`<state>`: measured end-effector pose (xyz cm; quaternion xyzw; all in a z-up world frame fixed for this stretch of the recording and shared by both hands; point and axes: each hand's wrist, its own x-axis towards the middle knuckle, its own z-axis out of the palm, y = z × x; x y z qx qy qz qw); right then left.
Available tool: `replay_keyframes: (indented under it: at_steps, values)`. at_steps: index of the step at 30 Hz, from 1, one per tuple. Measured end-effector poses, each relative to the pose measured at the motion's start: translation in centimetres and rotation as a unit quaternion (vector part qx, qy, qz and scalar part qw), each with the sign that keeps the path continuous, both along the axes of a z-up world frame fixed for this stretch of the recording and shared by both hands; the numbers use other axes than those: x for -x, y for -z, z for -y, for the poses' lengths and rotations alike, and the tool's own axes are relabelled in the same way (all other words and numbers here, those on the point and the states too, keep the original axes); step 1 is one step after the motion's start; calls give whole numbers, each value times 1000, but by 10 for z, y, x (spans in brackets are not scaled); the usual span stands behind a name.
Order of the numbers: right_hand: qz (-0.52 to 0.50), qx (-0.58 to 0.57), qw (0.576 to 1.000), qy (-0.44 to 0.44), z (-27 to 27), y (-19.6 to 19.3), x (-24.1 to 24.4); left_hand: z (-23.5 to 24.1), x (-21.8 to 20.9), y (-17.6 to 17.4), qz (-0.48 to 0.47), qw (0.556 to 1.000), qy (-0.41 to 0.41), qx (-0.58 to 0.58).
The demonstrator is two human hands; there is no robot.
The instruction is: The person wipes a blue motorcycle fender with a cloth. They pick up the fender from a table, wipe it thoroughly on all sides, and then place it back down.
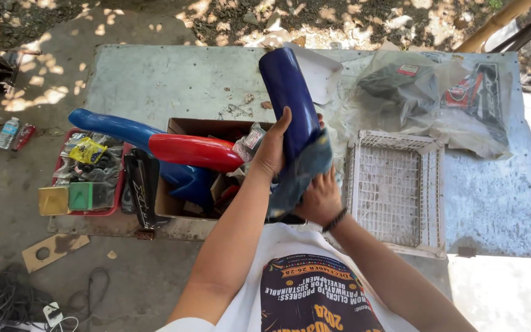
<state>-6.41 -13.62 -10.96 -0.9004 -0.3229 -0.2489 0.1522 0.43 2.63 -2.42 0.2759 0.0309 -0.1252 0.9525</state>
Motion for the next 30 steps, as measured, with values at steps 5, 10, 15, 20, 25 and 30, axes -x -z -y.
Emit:
replay_keyframes:
  at_steps: [5, 10, 15, 20, 25, 30]
  values:
    - [-29, -89, 992, 85, -31, -71, -30, 4, -5, 19, -8, 993, -16, -116]
    - [47, -151, 986, 48, -30, -50, -7, 5, 8, -13, -38, 996, -65, -56]
    - [10, -157, 986, 54, -33, -62, -32, -6, 1, -4, -4, 997, -77, -19]
    - [-35, -170, 983, 63, -20, -83, -76, -17, 34, -78, 136, 954, -81, -255]
    - [-66, -181, 978, 80, 21, -104, -123, -16, 34, 8, 163, 938, -64, -301]
    - [-97, -191, 972, 97, 30, -121, -143, -3, 13, 86, 206, 976, -15, -74]
